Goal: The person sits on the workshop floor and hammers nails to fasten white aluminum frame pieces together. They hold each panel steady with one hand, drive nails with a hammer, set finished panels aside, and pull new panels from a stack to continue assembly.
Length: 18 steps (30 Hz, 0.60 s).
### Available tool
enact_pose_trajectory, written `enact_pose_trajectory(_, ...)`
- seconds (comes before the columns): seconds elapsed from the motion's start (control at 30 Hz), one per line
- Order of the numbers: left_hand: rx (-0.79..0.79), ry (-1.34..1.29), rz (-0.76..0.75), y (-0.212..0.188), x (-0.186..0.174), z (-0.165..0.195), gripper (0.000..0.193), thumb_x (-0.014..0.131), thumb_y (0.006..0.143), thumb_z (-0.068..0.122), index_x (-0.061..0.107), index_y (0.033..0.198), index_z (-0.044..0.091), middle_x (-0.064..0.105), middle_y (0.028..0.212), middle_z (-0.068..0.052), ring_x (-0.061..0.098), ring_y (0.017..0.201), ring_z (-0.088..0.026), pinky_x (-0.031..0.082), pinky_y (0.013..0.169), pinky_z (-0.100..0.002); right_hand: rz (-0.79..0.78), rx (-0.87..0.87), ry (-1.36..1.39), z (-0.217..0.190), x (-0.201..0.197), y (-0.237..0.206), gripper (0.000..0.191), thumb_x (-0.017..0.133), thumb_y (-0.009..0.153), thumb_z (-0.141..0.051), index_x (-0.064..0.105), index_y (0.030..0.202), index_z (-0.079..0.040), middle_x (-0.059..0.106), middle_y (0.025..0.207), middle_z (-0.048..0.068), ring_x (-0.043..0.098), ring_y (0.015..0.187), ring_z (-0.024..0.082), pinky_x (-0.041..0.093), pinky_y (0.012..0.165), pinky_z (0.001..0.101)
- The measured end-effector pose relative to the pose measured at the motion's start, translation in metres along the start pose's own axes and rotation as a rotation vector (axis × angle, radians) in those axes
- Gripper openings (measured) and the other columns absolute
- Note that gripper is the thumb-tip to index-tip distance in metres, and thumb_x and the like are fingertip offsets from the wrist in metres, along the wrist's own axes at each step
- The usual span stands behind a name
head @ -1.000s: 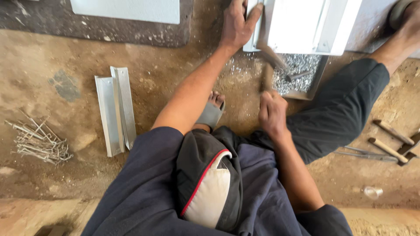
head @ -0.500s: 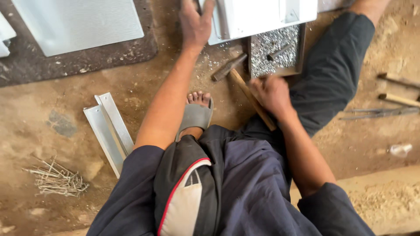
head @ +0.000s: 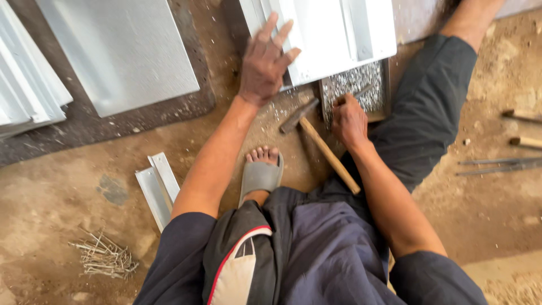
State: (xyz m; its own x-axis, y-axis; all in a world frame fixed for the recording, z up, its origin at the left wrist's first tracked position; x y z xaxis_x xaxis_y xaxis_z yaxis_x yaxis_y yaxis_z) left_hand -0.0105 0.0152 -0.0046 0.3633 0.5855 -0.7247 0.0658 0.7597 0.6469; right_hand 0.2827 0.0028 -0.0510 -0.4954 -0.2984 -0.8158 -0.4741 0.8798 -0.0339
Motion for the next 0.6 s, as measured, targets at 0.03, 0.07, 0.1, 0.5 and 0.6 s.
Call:
enact_pose_trajectory(0.03,-0.015,-0.049,-0.067,0.003,-0.007,0.002,0.030,0.054,0.103,0.002,0.064,0.127,0.017,0.054,0.137,-0.005,0.037,0.147,-0.029,0.033,0.125,-0.048,0.030,-0.134,0.005,-0.001,-0.001,0.000,0.010,0.066,0.090,-0.008,0.062,0.085,-0.001,0.070,0.107,0.018,0.065,0.095,0.039,0.053,0.077,0.0480)
enact_pose_trajectory(0.07,-0.030,-0.099,-0.134,0.006,-0.013,0.004,0.037,0.048,0.103,-0.004,0.065,0.124,0.021,0.055,0.153,-0.008,0.034,0.151,-0.033,0.031,0.129,-0.046,0.060,-0.265,0.009,-0.003,-0.002,0.001,0.013,0.066,0.085,-0.007,0.059,0.076,-0.001,0.072,0.112,0.018,0.065,0.095,0.039,0.054,0.075,0.0468)
enact_pose_trajectory(0.1,-0.097,-0.142,-0.158,0.008,-0.019,0.008,0.035,0.049,0.104,-0.002,0.064,0.124,0.022,0.052,0.156,-0.005,0.032,0.154,-0.031,0.032,0.132,-0.046,0.012,-0.207,-0.018,-0.004,-0.002,0.002,0.009,0.066,0.086,-0.007,0.062,0.079,-0.002,0.071,0.107,0.017,0.066,0.096,0.038,0.054,0.075,0.0470)
enact_pose_trajectory(0.5,-0.122,-0.082,-0.200,-0.010,-0.012,0.033,0.057,0.092,0.080,0.038,0.057,0.124,0.028,0.023,0.170,-0.003,0.016,0.157,-0.048,0.023,0.134,-0.060,0.041,0.138,0.195,0.004,-0.012,0.002,0.022,0.077,0.084,-0.016,0.069,0.076,0.003,0.069,0.075,0.016,0.067,0.060,0.032,0.051,0.058,0.0403)
enact_pose_trajectory(0.6,-0.139,-0.097,-0.177,-0.021,-0.011,0.037,0.053,0.093,0.080,0.037,0.056,0.117,0.026,0.024,0.170,-0.001,0.019,0.155,-0.047,0.024,0.133,-0.060,0.112,0.161,0.137,0.004,-0.015,0.005,0.024,0.072,0.097,-0.011,0.068,0.079,0.005,0.068,0.078,0.018,0.066,0.065,0.030,0.050,0.063,0.0388)
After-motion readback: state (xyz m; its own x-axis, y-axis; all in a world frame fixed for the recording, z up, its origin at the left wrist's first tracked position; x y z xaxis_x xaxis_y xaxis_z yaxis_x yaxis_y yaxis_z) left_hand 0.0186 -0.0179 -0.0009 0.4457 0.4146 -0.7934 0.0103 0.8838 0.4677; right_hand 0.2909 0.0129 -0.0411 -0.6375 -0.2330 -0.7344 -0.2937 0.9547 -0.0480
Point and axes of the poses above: each hand's wrist, its own y-axis towards the middle knuckle, its own x-axis out of the palm, z = x × y, the point moved 1 cm from there along y, towards the middle knuckle
